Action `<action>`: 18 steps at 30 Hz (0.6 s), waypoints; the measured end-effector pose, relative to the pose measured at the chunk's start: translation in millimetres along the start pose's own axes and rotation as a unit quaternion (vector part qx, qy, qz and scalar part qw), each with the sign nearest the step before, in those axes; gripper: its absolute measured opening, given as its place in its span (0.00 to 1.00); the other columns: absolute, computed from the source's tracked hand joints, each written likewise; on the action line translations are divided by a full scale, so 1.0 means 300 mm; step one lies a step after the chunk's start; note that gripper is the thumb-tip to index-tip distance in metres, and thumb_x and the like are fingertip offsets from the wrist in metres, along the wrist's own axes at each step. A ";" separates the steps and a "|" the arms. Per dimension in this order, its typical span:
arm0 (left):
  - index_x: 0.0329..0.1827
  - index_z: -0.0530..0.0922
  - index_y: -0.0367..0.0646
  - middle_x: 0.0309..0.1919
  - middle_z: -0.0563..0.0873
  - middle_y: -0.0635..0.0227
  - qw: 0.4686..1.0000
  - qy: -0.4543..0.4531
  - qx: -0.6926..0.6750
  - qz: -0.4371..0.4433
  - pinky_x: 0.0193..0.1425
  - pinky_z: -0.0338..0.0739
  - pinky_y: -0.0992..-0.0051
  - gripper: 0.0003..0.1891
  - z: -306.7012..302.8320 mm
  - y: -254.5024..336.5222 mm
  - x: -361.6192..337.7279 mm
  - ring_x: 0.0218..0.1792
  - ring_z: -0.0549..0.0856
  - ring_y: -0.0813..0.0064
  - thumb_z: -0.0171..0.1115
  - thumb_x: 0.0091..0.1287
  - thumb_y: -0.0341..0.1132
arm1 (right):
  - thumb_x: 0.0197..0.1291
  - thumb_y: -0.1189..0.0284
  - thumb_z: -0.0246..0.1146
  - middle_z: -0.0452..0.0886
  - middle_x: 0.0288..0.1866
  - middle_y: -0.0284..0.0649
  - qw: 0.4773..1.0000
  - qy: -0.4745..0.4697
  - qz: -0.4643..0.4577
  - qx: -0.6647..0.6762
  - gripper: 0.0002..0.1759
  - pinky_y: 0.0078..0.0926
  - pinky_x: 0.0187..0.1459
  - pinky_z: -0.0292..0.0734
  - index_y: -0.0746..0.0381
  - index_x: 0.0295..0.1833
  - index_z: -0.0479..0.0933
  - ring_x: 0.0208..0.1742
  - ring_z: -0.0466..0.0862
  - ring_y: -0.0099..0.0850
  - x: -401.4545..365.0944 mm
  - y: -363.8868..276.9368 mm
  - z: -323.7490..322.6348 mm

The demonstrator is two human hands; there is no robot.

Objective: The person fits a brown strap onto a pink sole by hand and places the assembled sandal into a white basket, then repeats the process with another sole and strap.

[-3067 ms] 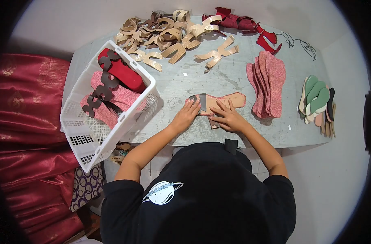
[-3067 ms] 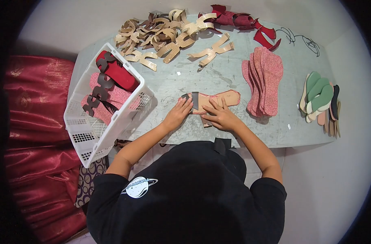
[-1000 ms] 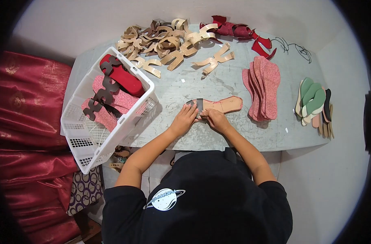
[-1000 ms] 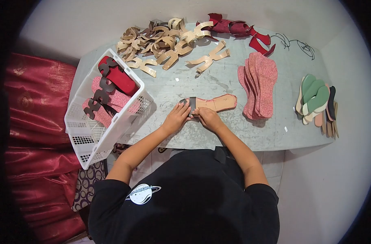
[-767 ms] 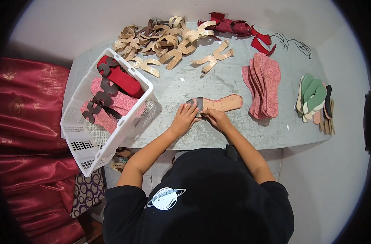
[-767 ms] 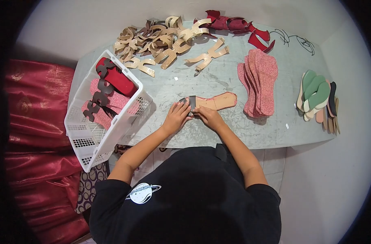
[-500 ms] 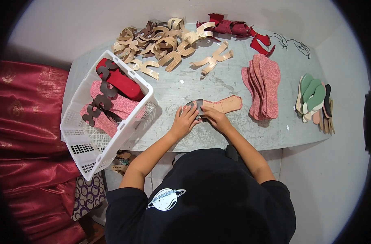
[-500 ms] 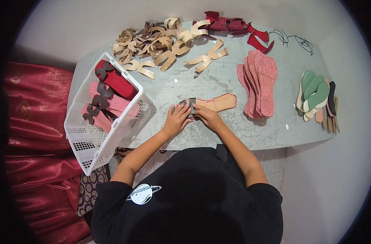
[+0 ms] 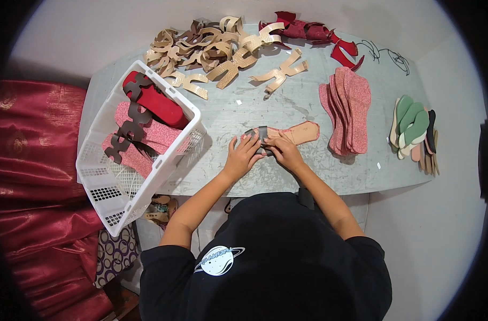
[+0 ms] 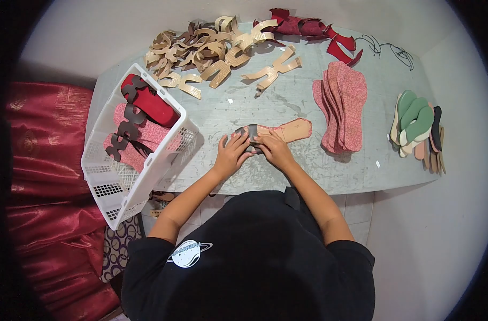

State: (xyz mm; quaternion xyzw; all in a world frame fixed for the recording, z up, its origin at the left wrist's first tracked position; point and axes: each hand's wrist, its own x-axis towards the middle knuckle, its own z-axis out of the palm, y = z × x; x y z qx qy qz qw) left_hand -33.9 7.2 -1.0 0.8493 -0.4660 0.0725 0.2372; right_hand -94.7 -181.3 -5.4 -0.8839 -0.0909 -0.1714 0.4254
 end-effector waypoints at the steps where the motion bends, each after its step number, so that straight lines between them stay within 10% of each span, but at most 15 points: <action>1: 0.52 0.76 0.43 0.61 0.73 0.67 1.000 0.001 -0.001 0.000 0.63 0.54 0.53 0.22 0.000 0.000 0.000 0.61 0.71 0.67 0.62 0.58 0.45 | 0.53 0.77 0.61 0.82 0.43 0.39 1.000 0.001 -0.001 -0.002 0.09 0.44 0.63 0.64 0.63 0.42 0.77 0.50 0.79 0.36 0.001 -0.002 -0.001; 18: 0.51 0.77 0.44 0.60 0.74 0.68 0.999 0.012 -0.021 -0.024 0.63 0.55 0.57 0.20 0.002 0.015 -0.001 0.60 0.72 0.68 0.62 0.58 0.45 | 0.53 0.76 0.62 0.82 0.39 0.38 0.999 0.036 0.001 -0.005 0.06 0.42 0.60 0.66 0.63 0.37 0.77 0.47 0.80 0.37 0.003 0.002 0.011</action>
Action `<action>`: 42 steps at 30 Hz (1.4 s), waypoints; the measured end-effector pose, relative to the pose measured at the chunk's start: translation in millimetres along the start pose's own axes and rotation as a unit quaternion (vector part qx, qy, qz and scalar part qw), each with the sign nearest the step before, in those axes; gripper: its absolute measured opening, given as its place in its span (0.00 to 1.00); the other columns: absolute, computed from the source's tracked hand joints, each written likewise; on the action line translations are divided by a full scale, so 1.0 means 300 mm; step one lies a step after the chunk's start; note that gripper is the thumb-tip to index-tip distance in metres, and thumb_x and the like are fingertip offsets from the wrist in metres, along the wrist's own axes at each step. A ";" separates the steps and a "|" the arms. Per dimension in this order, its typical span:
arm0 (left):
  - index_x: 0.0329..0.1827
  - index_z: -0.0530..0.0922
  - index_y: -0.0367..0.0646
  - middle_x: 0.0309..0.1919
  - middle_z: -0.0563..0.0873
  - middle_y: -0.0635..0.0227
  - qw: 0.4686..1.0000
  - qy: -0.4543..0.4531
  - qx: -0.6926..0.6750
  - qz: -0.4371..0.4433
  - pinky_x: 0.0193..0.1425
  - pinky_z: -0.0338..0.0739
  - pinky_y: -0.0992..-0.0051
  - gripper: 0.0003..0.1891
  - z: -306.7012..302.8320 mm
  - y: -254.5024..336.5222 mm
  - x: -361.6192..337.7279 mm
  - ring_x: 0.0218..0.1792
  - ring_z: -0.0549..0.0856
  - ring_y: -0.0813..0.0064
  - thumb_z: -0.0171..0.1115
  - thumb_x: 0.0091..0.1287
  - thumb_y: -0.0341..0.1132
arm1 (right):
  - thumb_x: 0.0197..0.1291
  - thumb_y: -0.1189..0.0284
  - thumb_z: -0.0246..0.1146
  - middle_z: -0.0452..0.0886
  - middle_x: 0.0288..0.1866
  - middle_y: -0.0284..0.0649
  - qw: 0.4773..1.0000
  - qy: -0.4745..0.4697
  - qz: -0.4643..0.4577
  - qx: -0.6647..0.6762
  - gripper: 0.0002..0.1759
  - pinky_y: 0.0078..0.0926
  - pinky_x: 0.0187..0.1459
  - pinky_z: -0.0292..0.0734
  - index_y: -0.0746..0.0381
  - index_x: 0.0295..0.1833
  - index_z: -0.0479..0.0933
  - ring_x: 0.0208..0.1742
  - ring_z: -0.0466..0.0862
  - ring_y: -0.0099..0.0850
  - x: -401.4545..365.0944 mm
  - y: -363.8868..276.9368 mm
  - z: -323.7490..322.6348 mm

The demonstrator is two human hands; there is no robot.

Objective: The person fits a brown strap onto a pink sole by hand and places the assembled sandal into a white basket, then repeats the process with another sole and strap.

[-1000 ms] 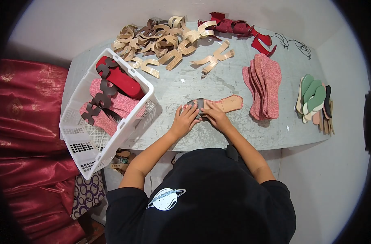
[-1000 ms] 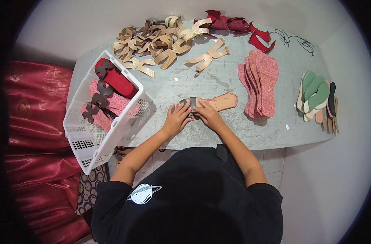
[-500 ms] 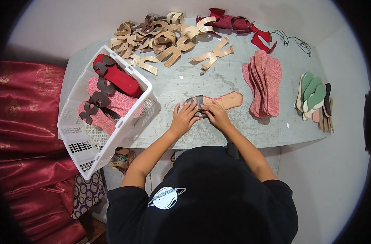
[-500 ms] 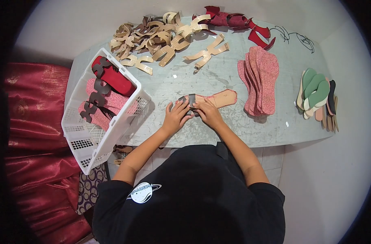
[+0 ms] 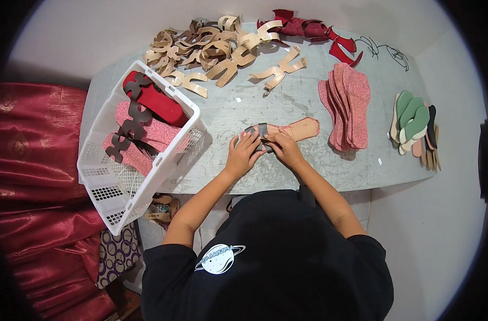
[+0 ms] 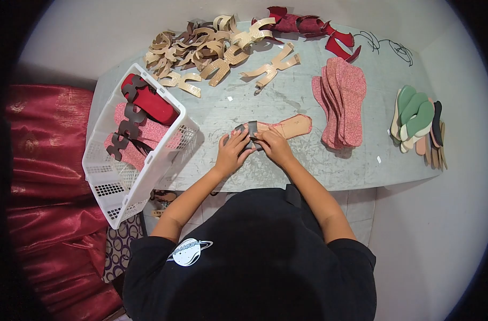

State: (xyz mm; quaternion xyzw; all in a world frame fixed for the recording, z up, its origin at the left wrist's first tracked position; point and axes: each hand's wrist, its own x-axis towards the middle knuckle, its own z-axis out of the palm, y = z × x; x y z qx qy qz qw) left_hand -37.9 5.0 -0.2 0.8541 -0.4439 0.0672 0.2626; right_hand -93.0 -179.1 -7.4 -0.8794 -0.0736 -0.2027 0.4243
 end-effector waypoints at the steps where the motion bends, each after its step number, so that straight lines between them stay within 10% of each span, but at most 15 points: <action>1: 0.51 0.77 0.44 0.60 0.74 0.68 1.000 0.001 -0.002 -0.002 0.63 0.55 0.57 0.20 -0.003 0.001 0.001 0.60 0.72 0.68 0.62 0.58 0.45 | 0.53 0.75 0.63 0.80 0.44 0.41 0.999 -0.021 0.020 0.016 0.08 0.42 0.61 0.65 0.63 0.40 0.76 0.50 0.79 0.38 0.000 0.007 -0.001; 5: 0.52 0.77 0.43 0.60 0.74 0.65 1.000 -0.002 -0.010 0.000 0.64 0.55 0.58 0.21 -0.009 0.001 0.002 0.61 0.72 0.66 0.62 0.58 0.44 | 0.49 0.77 0.65 0.62 0.66 0.50 0.993 -0.003 0.096 0.066 0.23 0.41 0.63 0.63 0.60 0.53 0.70 0.63 0.67 0.47 0.011 -0.005 0.002; 11: 0.52 0.77 0.42 0.60 0.74 0.64 1.000 0.006 0.002 0.016 0.64 0.55 0.59 0.21 0.001 -0.002 -0.001 0.61 0.72 0.66 0.62 0.58 0.43 | 0.38 0.82 0.71 0.28 0.72 0.62 0.984 -0.028 0.176 0.023 0.51 0.37 0.66 0.58 0.53 0.69 0.52 0.72 0.49 0.54 0.077 -0.019 0.002; 26: 0.54 0.76 0.42 0.59 0.74 0.61 0.998 0.014 0.040 0.048 0.63 0.58 0.62 0.22 -0.002 0.006 0.006 0.60 0.73 0.65 0.62 0.59 0.42 | 0.24 0.82 0.77 0.22 0.71 0.64 0.927 -0.097 0.356 -0.065 0.73 0.43 0.63 0.63 0.50 0.74 0.34 0.71 0.48 0.58 0.218 -0.065 0.006; 32: 0.56 0.75 0.45 0.58 0.75 0.59 0.996 -0.003 0.067 0.058 0.62 0.61 0.63 0.21 -0.008 0.009 0.009 0.58 0.73 0.63 0.60 0.60 0.41 | 0.29 0.65 0.77 0.30 0.73 0.60 0.865 -0.195 0.370 -0.278 0.70 0.69 0.63 0.36 0.49 0.74 0.35 0.74 0.34 0.57 0.260 -0.115 -0.029; 36: 0.57 0.74 0.41 0.57 0.75 0.55 0.989 -0.010 0.122 0.082 0.63 0.62 0.65 0.22 0.009 0.009 0.010 0.58 0.74 0.60 0.58 0.61 0.42 | 0.33 0.64 0.76 0.35 0.75 0.53 0.878 -0.177 0.339 -0.289 0.64 0.67 0.63 0.39 0.51 0.74 0.40 0.74 0.37 0.56 0.193 -0.153 -0.044; 40: 0.57 0.73 0.38 0.58 0.74 0.53 0.982 -0.003 0.159 0.103 0.66 0.60 0.66 0.23 0.030 0.000 0.005 0.58 0.73 0.59 0.56 0.62 0.43 | 0.52 0.68 0.63 0.65 0.65 0.45 0.963 -0.079 -0.022 -0.256 0.26 0.61 0.64 0.47 0.61 0.59 0.70 0.69 0.60 0.44 -0.048 -0.031 -0.004; 42: 0.57 0.73 0.38 0.57 0.75 0.53 0.980 0.001 0.167 0.106 0.66 0.60 0.66 0.23 0.033 -0.004 0.004 0.57 0.74 0.58 0.56 0.62 0.43 | 0.53 0.68 0.62 0.68 0.63 0.44 0.975 -0.076 -0.023 -0.207 0.23 0.57 0.65 0.49 0.62 0.56 0.72 0.67 0.63 0.42 -0.088 -0.052 -0.008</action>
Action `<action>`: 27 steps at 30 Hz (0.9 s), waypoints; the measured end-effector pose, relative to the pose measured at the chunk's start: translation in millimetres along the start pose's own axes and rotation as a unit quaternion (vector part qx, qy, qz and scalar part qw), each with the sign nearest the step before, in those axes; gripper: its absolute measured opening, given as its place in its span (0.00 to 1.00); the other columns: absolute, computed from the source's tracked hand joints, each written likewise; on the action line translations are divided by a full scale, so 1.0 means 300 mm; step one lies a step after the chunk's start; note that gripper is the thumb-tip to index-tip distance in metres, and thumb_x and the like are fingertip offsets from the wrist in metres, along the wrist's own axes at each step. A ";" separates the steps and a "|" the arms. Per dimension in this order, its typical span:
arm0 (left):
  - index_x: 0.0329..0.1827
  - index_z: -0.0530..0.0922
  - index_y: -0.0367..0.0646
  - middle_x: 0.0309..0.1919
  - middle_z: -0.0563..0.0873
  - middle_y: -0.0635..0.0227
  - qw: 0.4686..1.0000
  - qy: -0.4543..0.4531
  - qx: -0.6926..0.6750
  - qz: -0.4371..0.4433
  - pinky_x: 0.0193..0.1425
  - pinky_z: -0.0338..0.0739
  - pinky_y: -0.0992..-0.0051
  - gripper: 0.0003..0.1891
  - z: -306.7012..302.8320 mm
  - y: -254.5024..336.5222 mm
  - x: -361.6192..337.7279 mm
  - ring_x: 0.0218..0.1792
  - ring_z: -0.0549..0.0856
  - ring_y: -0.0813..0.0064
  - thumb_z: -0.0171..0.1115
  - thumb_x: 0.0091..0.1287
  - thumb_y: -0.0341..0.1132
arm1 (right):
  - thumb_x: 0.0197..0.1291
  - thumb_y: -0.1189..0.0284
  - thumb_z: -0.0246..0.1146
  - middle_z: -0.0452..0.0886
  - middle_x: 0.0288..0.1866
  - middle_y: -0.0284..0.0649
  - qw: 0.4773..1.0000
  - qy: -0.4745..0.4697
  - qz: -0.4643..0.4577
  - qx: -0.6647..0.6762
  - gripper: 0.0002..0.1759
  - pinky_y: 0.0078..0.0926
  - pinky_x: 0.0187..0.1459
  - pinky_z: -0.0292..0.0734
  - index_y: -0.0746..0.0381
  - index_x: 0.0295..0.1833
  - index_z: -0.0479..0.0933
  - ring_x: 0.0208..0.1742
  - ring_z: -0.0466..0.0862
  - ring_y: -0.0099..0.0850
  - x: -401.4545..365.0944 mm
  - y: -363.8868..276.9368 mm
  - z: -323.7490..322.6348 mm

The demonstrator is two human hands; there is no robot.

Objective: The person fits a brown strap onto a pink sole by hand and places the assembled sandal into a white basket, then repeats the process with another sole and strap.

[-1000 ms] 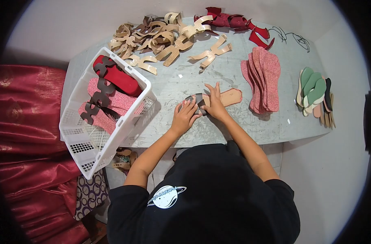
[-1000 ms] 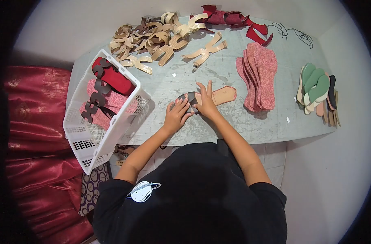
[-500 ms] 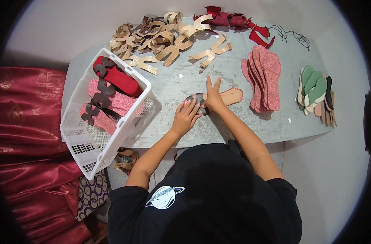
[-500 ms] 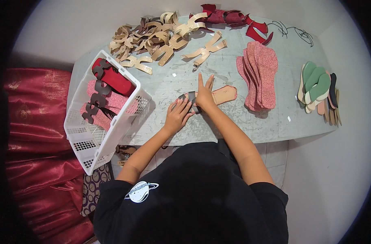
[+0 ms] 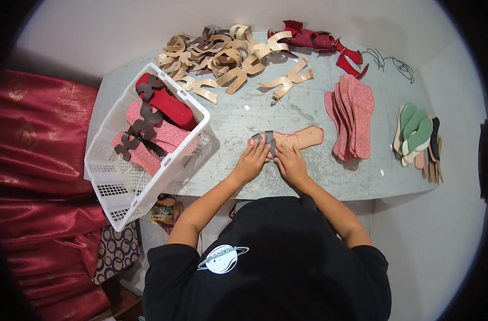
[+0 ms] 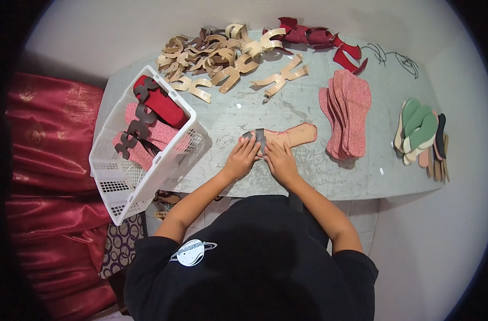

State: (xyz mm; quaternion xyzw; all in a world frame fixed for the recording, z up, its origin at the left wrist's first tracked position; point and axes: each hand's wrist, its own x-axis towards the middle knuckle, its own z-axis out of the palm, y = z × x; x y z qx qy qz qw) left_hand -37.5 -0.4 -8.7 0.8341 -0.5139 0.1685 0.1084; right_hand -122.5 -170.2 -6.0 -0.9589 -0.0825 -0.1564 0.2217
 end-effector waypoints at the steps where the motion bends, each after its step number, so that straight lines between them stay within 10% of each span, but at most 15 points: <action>1: 0.57 0.73 0.38 0.57 0.75 0.53 1.000 0.003 0.004 -0.004 0.66 0.60 0.66 0.23 -0.005 -0.002 -0.001 0.57 0.74 0.58 0.56 0.62 0.43 | 0.54 0.68 0.62 0.72 0.60 0.43 0.999 0.005 0.007 0.051 0.21 0.53 0.65 0.52 0.63 0.53 0.74 0.66 0.66 0.40 -0.010 -0.012 -0.008; 19: 0.59 0.71 0.46 0.56 0.77 0.62 0.965 0.052 -0.205 -0.153 0.59 0.56 0.64 0.29 -0.092 0.011 0.045 0.55 0.76 0.69 0.66 0.53 0.43 | 0.47 0.76 0.64 0.80 0.43 0.41 0.994 0.075 -0.068 0.040 0.11 0.48 0.56 0.68 0.64 0.37 0.72 0.47 0.80 0.37 0.119 0.033 -0.012; 27: 0.47 0.78 0.47 0.41 0.84 0.72 0.942 0.152 -0.238 -0.183 0.52 0.58 0.67 0.20 -0.056 -0.008 0.101 0.45 0.81 0.74 0.62 0.47 0.26 | 0.46 0.79 0.63 0.81 0.44 0.40 0.989 0.128 -0.045 0.063 0.10 0.51 0.60 0.63 0.62 0.35 0.70 0.46 0.81 0.38 0.153 0.007 -0.097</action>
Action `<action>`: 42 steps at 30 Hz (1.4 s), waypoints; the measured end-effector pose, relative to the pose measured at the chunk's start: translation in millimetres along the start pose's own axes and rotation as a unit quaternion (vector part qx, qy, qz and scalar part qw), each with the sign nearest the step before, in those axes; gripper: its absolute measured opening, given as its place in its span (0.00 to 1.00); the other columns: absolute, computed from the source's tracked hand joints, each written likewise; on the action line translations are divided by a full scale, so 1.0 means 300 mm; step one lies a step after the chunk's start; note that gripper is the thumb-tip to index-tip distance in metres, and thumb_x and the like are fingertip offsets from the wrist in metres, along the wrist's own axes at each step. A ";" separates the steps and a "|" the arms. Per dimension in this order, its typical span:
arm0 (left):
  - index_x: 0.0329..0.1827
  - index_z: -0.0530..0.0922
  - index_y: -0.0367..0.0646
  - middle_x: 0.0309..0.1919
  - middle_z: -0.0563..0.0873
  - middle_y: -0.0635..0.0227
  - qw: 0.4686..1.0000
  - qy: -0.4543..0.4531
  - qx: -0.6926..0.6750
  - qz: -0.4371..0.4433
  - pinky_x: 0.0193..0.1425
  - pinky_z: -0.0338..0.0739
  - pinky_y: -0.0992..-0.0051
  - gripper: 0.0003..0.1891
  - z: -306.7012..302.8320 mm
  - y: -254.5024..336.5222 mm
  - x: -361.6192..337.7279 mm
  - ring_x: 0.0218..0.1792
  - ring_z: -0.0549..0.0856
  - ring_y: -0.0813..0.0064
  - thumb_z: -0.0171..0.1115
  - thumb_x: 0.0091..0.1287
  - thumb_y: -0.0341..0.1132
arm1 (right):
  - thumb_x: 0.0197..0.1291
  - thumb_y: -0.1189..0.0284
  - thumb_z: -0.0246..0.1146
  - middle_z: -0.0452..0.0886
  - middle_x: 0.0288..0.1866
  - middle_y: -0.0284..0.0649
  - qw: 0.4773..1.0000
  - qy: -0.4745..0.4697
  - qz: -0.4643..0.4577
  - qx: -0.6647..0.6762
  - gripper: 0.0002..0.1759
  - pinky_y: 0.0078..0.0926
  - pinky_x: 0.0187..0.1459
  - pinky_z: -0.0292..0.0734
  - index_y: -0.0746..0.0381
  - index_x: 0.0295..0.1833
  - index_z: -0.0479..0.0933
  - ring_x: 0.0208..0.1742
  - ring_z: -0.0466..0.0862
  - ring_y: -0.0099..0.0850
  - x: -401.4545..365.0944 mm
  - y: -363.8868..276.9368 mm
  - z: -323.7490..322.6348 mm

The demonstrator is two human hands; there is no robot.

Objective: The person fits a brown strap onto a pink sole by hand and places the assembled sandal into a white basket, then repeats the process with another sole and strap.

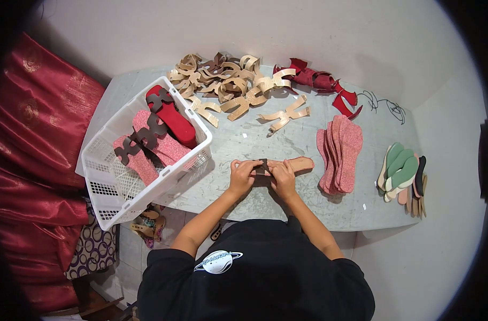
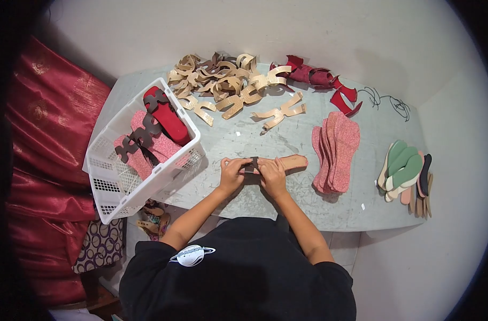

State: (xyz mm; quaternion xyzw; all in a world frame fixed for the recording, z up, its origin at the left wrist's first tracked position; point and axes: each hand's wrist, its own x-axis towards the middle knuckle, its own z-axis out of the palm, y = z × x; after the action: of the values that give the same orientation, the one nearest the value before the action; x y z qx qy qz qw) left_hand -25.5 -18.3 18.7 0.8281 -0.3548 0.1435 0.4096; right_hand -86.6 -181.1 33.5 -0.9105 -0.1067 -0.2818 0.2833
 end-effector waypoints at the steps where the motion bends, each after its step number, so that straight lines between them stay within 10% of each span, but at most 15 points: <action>1: 0.47 0.78 0.47 0.41 0.84 0.72 1.000 0.002 -0.001 0.002 0.52 0.58 0.67 0.20 -0.017 0.019 0.023 0.45 0.81 0.74 0.62 0.47 0.26 | 0.46 0.79 0.63 0.81 0.44 0.40 1.000 0.001 -0.001 -0.003 0.10 0.51 0.60 0.63 0.62 0.35 0.70 0.46 0.81 0.38 0.010 -0.002 -0.016; 10: 0.45 0.76 0.50 0.37 0.87 0.81 0.961 -0.004 -0.246 0.125 0.51 0.59 0.71 0.21 -0.331 0.289 0.200 0.46 0.81 0.78 0.72 0.47 0.34 | 0.39 0.87 0.62 0.82 0.46 0.37 0.975 0.059 -0.118 0.180 0.21 0.66 0.65 0.42 0.58 0.40 0.66 0.54 0.79 0.40 0.129 -0.148 -0.333; 15: 0.43 0.74 0.52 0.34 0.87 0.69 0.913 -0.057 -0.382 0.130 0.57 0.57 0.62 0.19 -0.344 0.319 0.198 0.54 0.80 0.59 0.73 0.49 0.33 | 0.33 0.88 0.57 0.83 0.45 0.37 0.943 0.043 -0.110 0.312 0.26 0.66 0.66 0.30 0.54 0.42 0.66 0.63 0.69 0.50 0.118 -0.162 -0.359; 26: 0.36 0.81 0.51 0.36 0.87 0.75 0.893 -0.107 -0.400 0.178 0.50 0.65 0.69 0.13 -0.430 0.397 0.196 0.45 0.84 0.70 0.68 0.49 0.24 | 0.41 0.74 0.71 0.82 0.47 0.35 0.936 0.000 -0.119 0.331 0.21 0.63 0.65 0.21 0.49 0.39 0.68 0.70 0.59 0.50 0.147 -0.206 -0.405; 34: 0.42 0.72 0.43 0.38 0.83 0.59 0.892 -0.024 -0.428 0.146 0.45 0.70 0.71 0.13 -0.374 0.408 0.189 0.42 0.83 0.68 0.66 0.57 0.27 | 0.40 0.73 0.72 0.77 0.52 0.37 0.958 0.046 -0.035 0.281 0.17 0.60 0.67 0.31 0.53 0.34 0.70 0.69 0.59 0.50 0.182 -0.252 -0.418; 36: 0.44 0.70 0.41 0.40 0.82 0.59 0.860 0.027 -0.509 0.005 0.47 0.74 0.72 0.14 -0.358 0.429 0.181 0.42 0.82 0.70 0.63 0.58 0.23 | 0.41 0.76 0.71 0.75 0.52 0.39 0.965 0.030 -0.039 0.259 0.18 0.54 0.67 0.45 0.56 0.36 0.71 0.65 0.64 0.45 0.200 -0.262 -0.428; 39: 0.46 0.69 0.39 0.41 0.81 0.62 0.840 0.034 -0.537 -0.076 0.50 0.75 0.75 0.14 -0.360 0.425 0.173 0.44 0.81 0.76 0.61 0.59 0.20 | 0.45 0.83 0.68 0.68 0.55 0.42 0.844 0.033 0.129 0.519 0.23 0.26 0.55 0.69 0.62 0.48 0.69 0.55 0.74 0.29 0.216 -0.302 -0.392; 42: 0.48 0.70 0.38 0.42 0.81 0.66 0.821 0.038 -0.545 -0.168 0.50 0.74 0.78 0.15 -0.371 0.397 0.156 0.45 0.80 0.80 0.61 0.60 0.22 | 0.48 0.84 0.66 0.70 0.53 0.40 0.794 0.019 0.199 0.574 0.25 0.22 0.52 0.71 0.64 0.53 0.67 0.50 0.76 0.25 0.240 -0.337 -0.377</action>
State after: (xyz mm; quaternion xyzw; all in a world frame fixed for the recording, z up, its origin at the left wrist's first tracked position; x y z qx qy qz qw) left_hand -70.4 -2.7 181.4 0.5105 -0.2148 -0.1124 0.8250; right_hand -114.7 -161.1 197.8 -0.5764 -0.0601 -0.1234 0.8055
